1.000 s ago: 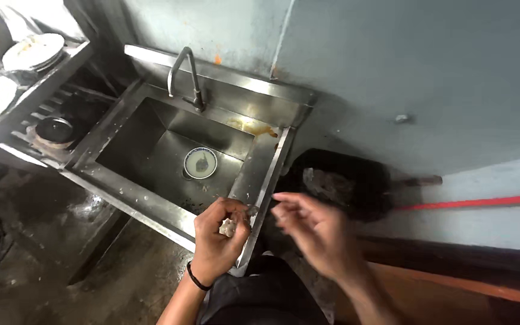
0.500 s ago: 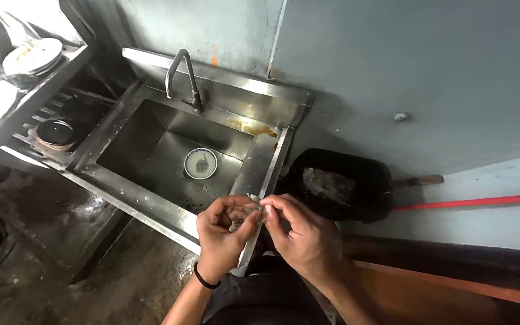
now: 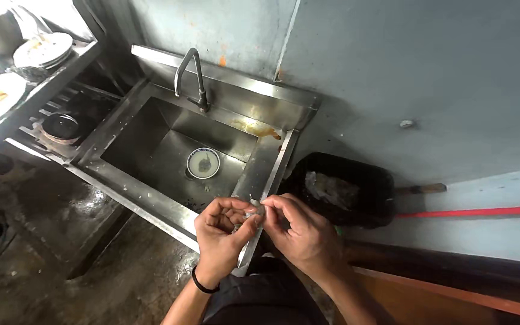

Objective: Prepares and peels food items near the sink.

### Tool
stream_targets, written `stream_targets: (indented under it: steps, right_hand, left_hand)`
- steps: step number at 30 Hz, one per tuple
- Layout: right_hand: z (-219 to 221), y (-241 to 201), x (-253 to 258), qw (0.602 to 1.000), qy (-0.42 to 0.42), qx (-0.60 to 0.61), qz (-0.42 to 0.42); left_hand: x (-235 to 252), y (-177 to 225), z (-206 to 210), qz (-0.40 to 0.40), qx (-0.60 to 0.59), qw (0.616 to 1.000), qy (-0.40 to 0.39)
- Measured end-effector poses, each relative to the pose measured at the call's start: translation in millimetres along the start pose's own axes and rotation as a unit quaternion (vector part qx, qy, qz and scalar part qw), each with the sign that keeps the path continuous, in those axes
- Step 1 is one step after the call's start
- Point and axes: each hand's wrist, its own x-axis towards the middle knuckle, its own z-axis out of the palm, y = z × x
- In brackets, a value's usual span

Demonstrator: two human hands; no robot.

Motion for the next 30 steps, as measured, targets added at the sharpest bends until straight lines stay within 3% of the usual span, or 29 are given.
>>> stream_targets:
  steps: [12,14,17,18,20,21,23,27,30]
  right_hand:
    - [-18.4,11.5,18.1,0.971,-0.023,0.197,0.137]
    - [-34.4,31.9,23.0,0.973,-0.014,0.180,0.146]
    - [-76.0,109.0,19.8,0.972,0.037,0.066,0.223]
    - [-91.5,140.2,10.4,0.955,0.034,-0.031,0.292]
    - [-112.2,188.8,-12.2,0.853,-0.058,-0.234,0.463]
    - [-116.6,206.2,-23.7,0.800,-0.105,-0.283,0.519]
    - [-117.0,216.4,-39.8,0.764,-0.150,-0.289,0.556]
    - [-83.1,184.2,-58.3,0.795,-0.215,-0.227,0.519]
    - [-41.2,151.5,-63.4,0.845,-0.253,-0.169,0.440]
  left_hand:
    - [4.9,2.6,-19.6,-0.034,-0.075,0.994,-0.071]
    - [7.0,3.9,-21.9,-0.037,-0.065,0.995,-0.065]
    - [11.3,6.5,-30.0,-0.034,-0.036,0.998,-0.050]
    - [12.3,5.8,-34.4,-0.031,-0.010,0.999,-0.037]
    - [17.7,0.5,-45.3,-0.018,0.063,0.998,-0.007]
    - [23.6,-4.2,-51.5,-0.006,0.106,0.994,0.001]
    - [41.7,-14.7,-65.0,0.034,0.201,0.979,-0.007]
    - [121.9,-42.2,-91.0,0.068,0.352,0.934,-0.008]
    - [177.6,-67.6,-104.5,-0.023,0.470,0.882,-0.032]
